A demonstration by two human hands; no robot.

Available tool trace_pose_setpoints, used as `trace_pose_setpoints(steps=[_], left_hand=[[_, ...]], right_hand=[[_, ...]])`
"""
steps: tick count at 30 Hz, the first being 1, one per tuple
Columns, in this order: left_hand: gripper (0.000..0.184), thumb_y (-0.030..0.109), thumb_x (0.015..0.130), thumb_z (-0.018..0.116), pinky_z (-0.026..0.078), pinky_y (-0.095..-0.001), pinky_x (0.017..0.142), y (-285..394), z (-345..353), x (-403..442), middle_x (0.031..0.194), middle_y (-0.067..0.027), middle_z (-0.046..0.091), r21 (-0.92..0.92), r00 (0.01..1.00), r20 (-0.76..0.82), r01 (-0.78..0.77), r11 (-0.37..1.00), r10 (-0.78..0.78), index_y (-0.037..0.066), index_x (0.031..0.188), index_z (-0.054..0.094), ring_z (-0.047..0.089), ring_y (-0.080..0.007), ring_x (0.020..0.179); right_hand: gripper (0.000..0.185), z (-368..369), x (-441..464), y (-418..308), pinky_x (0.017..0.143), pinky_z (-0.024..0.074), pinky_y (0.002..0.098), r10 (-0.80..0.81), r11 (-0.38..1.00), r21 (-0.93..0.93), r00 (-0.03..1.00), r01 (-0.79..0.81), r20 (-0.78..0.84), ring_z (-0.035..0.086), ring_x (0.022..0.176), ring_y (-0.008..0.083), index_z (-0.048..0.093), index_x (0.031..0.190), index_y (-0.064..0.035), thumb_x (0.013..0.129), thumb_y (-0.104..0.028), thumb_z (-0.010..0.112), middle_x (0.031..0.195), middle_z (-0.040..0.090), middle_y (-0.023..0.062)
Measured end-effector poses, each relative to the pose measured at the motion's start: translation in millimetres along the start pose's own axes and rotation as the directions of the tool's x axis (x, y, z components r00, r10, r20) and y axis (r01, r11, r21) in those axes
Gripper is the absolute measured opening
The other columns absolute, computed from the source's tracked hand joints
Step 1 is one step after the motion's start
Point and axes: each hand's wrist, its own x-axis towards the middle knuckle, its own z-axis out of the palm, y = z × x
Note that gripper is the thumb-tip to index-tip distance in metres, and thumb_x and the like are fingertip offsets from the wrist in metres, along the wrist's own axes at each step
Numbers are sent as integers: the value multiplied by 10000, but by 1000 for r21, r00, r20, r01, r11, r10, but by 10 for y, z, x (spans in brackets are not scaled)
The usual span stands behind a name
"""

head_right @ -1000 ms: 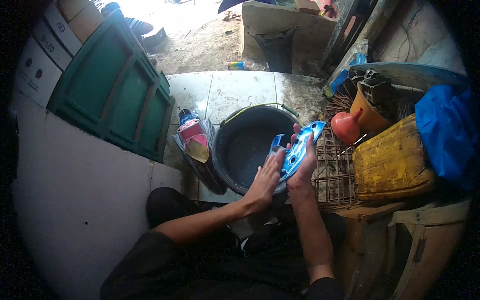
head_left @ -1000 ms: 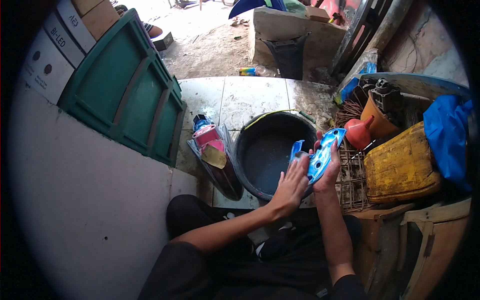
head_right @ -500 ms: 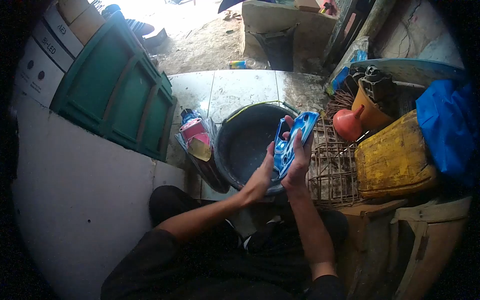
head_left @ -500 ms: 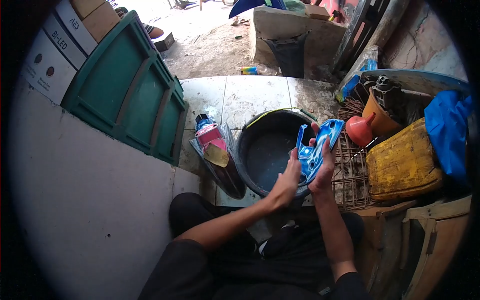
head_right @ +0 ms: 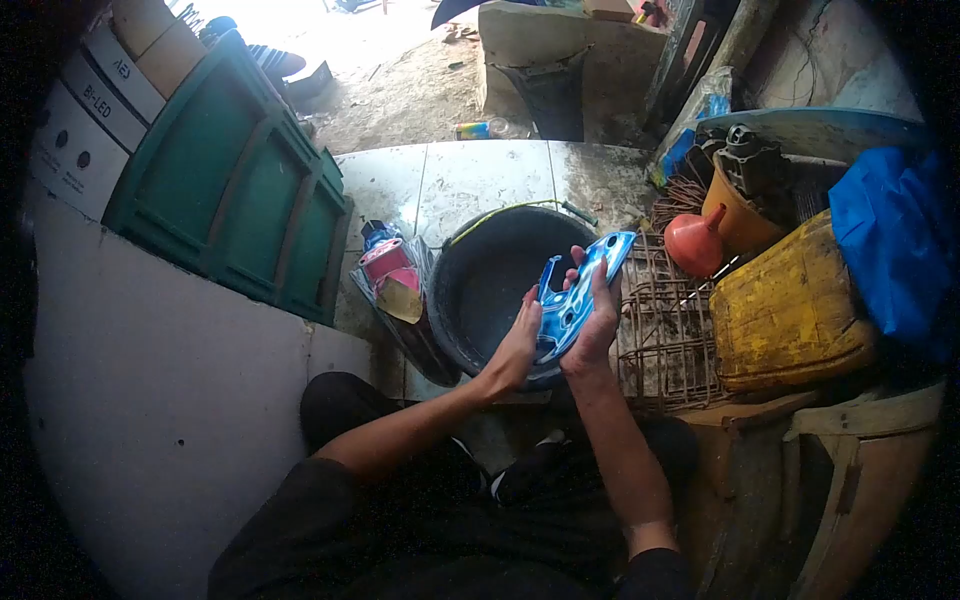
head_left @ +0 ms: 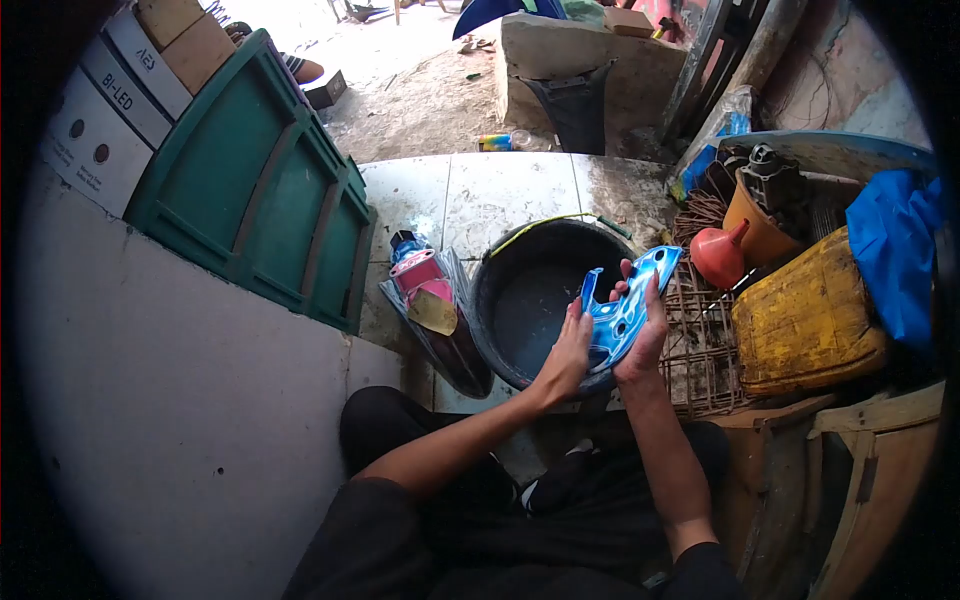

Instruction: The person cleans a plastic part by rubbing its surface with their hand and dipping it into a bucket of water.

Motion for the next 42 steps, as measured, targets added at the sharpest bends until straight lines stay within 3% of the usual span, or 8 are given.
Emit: trace_pose_setpoints(steps=[3,7,11,15,20,24,35,42], left_hand=[[678,486,1028,279,68,-562,1177,378,56,-362,1627,-149,142,343,904,209,-425,838,373,94,1566,155,86,-303,1514],[678,523,1023,202,32,-596,1168,464,-1,-182,1630,-134,145,401,990,53,99,911,-131,138,1577,141,100,-343,1506],[666,514,1030,194,42,-545,1187,417,26,-373,1627,-134,162,429,949,182,-313,847,258,120,1567,186,98,-320,1509],[644,480,1043,223,60,-534,1192,280,-57,-85,1616,-149,196,249,986,134,67,966,-103,106,1566,181,111,-308,1508],[663,510,1040,307,137,-355,1202,597,-54,-318,1589,-204,237,390,947,274,-268,881,166,90,1549,244,177,-334,1488],[585,431,1064,287,155,-364,1196,343,-60,-154,1575,-193,283,235,983,165,44,971,-84,76,1527,308,209,-305,1483],[701,505,1045,263,119,-351,1206,532,-4,-382,1600,-202,194,345,936,280,-304,888,212,25,1549,178,142,-329,1497],[661,469,1050,279,126,-372,1208,549,-38,-291,1590,-200,233,291,978,202,-106,951,48,36,1545,209,162,-332,1492]], right_hand=[[440,-152,164,-55,830,477,276,5,993,120,999,-10,41,533,874,109,463,1321,-50,1023,-372,502,1154,601,48],[431,-116,45,4,807,485,290,76,995,69,996,-73,-49,541,859,104,471,1299,-75,1019,-401,496,1152,605,43],[423,-157,126,-86,784,478,272,136,979,162,990,-127,-46,555,834,104,468,1308,-88,1014,-389,510,1171,616,41],[413,-212,73,109,781,444,262,103,994,-18,987,-106,-125,508,833,86,458,1329,-110,1027,-391,483,1177,604,27],[440,-195,142,24,805,471,262,124,992,-20,986,-127,-112,527,864,95,475,1340,-92,1034,-407,454,1187,618,43],[473,-116,29,144,966,418,328,96,973,-201,992,-109,-76,509,1075,147,384,1416,-106,1036,-377,462,1336,558,66],[631,-51,48,-80,1182,198,408,97,995,-3,992,-98,-80,255,1451,249,167,1549,-116,1045,-418,395,1510,398,111],[606,-95,63,20,1169,224,424,118,992,-42,992,-120,-45,324,1407,253,181,1538,-129,1047,-433,361,1494,417,85]])
